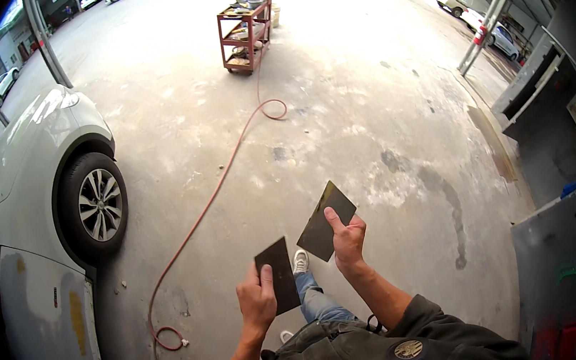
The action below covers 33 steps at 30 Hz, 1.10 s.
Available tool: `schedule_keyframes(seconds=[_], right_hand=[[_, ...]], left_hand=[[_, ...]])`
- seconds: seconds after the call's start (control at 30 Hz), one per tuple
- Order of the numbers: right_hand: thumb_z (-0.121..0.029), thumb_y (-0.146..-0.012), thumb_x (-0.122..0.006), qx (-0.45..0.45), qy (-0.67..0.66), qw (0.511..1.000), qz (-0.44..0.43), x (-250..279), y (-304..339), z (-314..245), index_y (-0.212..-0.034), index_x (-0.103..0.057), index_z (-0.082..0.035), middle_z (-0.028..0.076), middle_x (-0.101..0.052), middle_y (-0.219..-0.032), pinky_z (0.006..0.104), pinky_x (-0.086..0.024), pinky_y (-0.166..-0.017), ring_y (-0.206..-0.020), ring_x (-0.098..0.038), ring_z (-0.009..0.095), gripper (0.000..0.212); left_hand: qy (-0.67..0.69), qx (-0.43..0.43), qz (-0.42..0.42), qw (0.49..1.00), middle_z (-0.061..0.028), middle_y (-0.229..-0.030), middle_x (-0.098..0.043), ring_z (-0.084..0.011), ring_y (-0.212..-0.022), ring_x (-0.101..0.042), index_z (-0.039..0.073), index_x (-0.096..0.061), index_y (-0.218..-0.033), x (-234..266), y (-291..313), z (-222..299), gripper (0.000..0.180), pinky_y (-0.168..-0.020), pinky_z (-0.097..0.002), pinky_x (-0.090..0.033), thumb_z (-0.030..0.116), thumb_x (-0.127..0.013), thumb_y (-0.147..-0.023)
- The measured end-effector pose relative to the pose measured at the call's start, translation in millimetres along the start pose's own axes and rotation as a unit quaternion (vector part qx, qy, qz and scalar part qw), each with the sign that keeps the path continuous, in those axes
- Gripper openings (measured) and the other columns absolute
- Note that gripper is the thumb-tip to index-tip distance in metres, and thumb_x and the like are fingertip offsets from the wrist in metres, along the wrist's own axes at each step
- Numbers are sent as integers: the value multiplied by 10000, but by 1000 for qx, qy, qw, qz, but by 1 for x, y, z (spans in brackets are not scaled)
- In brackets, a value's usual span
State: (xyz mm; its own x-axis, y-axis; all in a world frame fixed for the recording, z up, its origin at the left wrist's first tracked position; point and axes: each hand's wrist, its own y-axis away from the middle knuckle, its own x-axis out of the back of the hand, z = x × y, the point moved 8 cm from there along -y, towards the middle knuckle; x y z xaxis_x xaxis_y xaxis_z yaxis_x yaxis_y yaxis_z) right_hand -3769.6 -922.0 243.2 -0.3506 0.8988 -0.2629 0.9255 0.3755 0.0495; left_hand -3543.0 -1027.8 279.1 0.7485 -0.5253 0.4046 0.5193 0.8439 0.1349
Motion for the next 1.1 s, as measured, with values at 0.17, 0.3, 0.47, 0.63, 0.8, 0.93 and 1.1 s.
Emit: schedule_keyframes(seconds=[0.17, 0.3, 0.47, 0.63, 0.8, 0.93, 1.1], right_hand=[[-168, -936, -665, -73, 11, 994, -77, -106, -54, -2, -664, -549, -87, -66, -535, -674, 245, -298, -478, -575, -402, 29, 307], [-230, -993, -571, 46, 71, 967, -240, -147, -79, -10, -926, -622, 38, 72, -637, -839, 300, -448, -633, -710, -522, 123, 281], [-237, -1015, -504, 89, 151, 882, -437, -178, -105, -3, -992, -606, 17, 146, -596, -817, 353, -465, -658, -721, -581, 280, 275], [-201, -997, -505, 127, 172, 837, -503, -201, -150, 1, -911, -595, -5, 155, -572, -780, 379, -443, -604, -668, -564, 322, 233], [-188, -975, -527, 167, 185, 808, -534, -240, -191, 6, -873, -591, -3, 167, -557, -738, 400, -438, -591, -654, -554, 360, 221], [-204, -956, -560, 191, 251, 770, -554, -283, -214, 15, -900, -624, -10, 172, -568, -735, 390, -454, -603, -675, -569, 368, 212], [-292, -965, -614, -42, 153, 923, -350, -327, -282, 64, -919, -655, 13, 53, -661, -749, 306, -474, -589, -635, -564, 113, 311]], left_hand=[[170, -28, 209, 963, -116, -681, -587, -152, -652, -535, -32, -562, -875, -7, -112, -4, 274, -609, -367, -445, 217, -527, -983], [123, -9, 258, 958, -104, -753, -628, -157, -699, -556, -39, -579, -944, 6, -172, 31, 250, -661, -339, -470, 195, -506, -992], [204, -19, 268, 941, -76, -769, -632, -132, -668, -540, -33, -572, -959, 10, -220, 38, 238, -627, -311, -469, 186, -491, -1004], [158, -17, 277, 947, -76, -769, -640, -125, -696, -569, -24, -591, -964, 12, -271, 34, 260, -648, -303, -479, 224, -521, -992], [170, -7, 270, 948, -90, -789, -653, -142, -738, -587, -18, -605, -991, 26, -329, 35, 258, -692, -324, -485, 228, -527, -988], [212, -11, 287, 934, -83, -773, -643, -136, -722, -575, -19, -604, -976, 54, -384, 21, 266, -678, -319, -479, 236, -526, -989], [192, -46, 321, 926, -60, -729, -611, -122, -700, -541, -24, -608, -941, 112, -450, 41, 285, -649, -308, -462, 240, -516, -994]])
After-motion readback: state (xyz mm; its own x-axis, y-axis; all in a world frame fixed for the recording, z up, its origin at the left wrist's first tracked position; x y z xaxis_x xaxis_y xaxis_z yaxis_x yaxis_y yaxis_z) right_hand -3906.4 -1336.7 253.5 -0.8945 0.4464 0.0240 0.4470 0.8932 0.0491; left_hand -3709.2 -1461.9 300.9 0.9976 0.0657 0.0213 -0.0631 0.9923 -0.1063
